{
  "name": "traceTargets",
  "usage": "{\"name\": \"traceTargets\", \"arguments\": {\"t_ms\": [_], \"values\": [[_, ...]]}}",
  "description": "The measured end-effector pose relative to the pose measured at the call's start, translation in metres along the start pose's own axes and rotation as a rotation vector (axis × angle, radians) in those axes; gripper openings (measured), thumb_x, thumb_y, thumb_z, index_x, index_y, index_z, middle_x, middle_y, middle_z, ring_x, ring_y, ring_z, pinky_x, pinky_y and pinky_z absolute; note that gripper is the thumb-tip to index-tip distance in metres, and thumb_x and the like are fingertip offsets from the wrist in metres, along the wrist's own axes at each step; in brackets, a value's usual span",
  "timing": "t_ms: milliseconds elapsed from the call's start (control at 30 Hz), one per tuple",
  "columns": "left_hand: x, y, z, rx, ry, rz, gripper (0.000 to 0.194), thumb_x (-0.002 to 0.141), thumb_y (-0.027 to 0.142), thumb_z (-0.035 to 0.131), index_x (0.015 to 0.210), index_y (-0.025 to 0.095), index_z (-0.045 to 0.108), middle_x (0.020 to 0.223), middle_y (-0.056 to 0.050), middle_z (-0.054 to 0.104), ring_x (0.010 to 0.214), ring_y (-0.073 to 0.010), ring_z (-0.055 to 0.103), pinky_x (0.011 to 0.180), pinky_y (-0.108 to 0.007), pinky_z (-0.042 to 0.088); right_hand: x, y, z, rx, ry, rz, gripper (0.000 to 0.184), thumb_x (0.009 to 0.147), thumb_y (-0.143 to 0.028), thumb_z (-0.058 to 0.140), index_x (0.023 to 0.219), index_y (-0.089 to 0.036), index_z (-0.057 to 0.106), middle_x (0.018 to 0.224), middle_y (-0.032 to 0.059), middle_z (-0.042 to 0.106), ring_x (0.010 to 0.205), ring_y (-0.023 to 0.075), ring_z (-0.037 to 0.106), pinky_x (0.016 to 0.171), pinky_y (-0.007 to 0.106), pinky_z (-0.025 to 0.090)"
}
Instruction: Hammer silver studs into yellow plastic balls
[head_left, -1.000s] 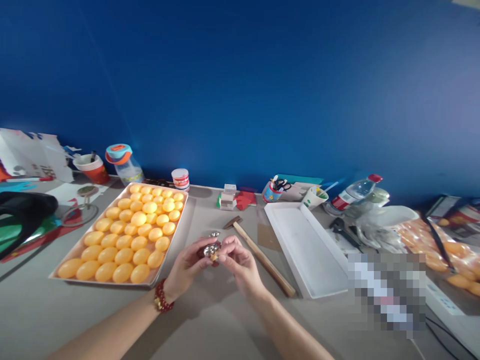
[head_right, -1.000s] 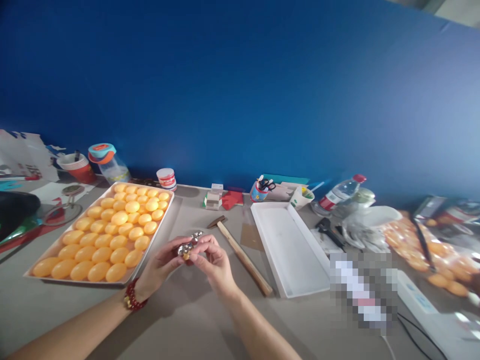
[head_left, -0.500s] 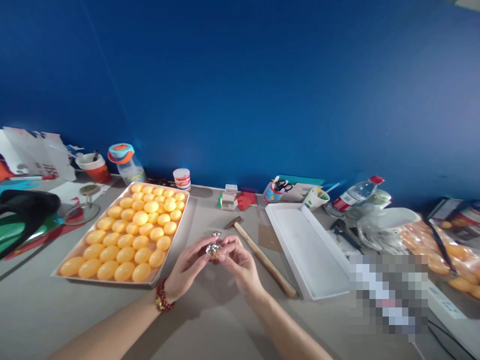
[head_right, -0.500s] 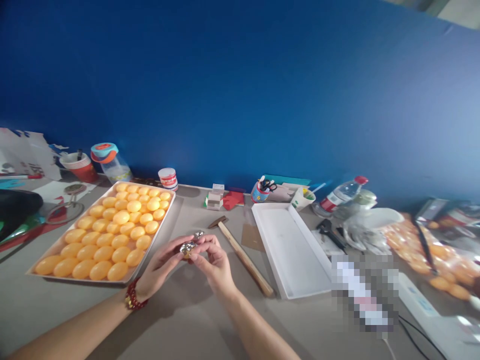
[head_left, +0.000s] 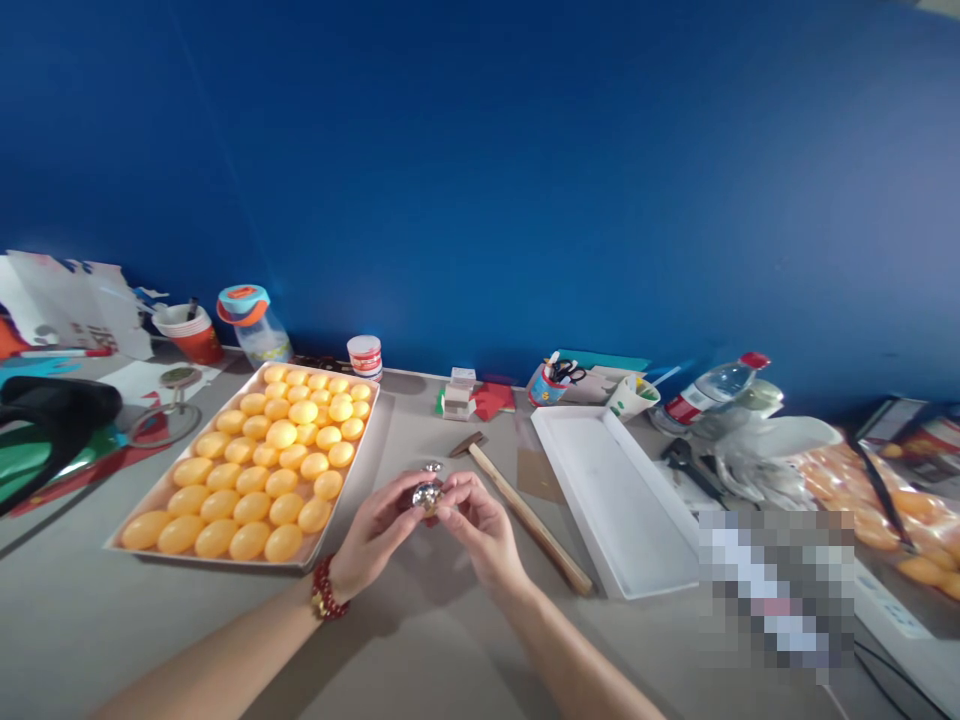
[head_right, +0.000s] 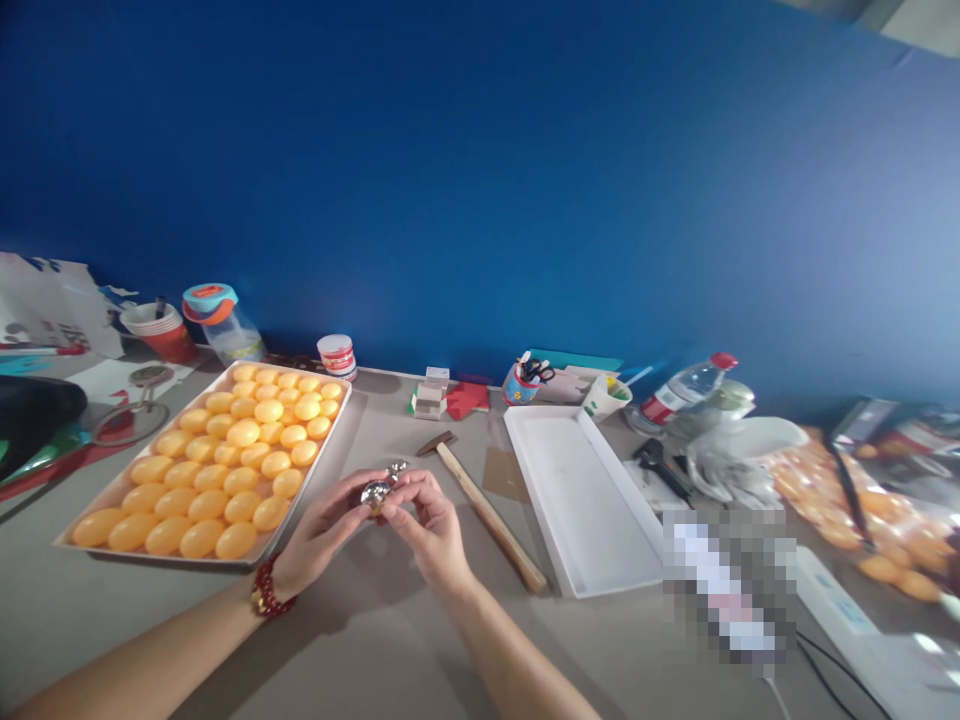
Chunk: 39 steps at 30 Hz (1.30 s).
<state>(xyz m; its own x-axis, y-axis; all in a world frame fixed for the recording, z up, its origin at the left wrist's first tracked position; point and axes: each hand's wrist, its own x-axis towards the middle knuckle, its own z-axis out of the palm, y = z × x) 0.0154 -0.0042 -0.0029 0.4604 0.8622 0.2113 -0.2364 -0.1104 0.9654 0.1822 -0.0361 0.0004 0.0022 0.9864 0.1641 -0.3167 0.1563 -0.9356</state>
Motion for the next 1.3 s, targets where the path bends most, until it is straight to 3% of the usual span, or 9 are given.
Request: {"name": "traceTargets", "arguments": {"t_ms": [233, 1300], "values": [[-0.0004, -0.0006, 0.0006, 0.026, 0.020, 0.001, 0.031, 0.093, 0.030, 0.056, 0.122, 0.021, 0.061, 0.125, -0.011, 0.061, 0.109, -0.0268, 0.063, 0.087, -0.035, 0.057, 0.0012, 0.0017, -0.0020, -0.050, 0.007, 0.002, 0.017, 0.079, -0.037, 0.075, 0.080, -0.022, 0.069, 0.100, 0.0054, 0.051, 0.091, 0.0206, 0.056, 0.079, 0.034, 0.055], [-0.0012, -0.0047, -0.0022, 0.102, 0.041, -0.009, 0.036, 0.092, 0.030, 0.056, 0.127, 0.022, 0.060, 0.130, -0.010, 0.063, 0.116, -0.0274, 0.061, 0.094, -0.037, 0.055, 0.0016, -0.0021, -0.0014, -0.058, -0.026, 0.005, 0.019, 0.082, -0.038, 0.072, 0.079, -0.021, 0.066, 0.092, 0.0033, 0.053, 0.082, 0.0179, 0.058, 0.077, 0.031, 0.051]]}}
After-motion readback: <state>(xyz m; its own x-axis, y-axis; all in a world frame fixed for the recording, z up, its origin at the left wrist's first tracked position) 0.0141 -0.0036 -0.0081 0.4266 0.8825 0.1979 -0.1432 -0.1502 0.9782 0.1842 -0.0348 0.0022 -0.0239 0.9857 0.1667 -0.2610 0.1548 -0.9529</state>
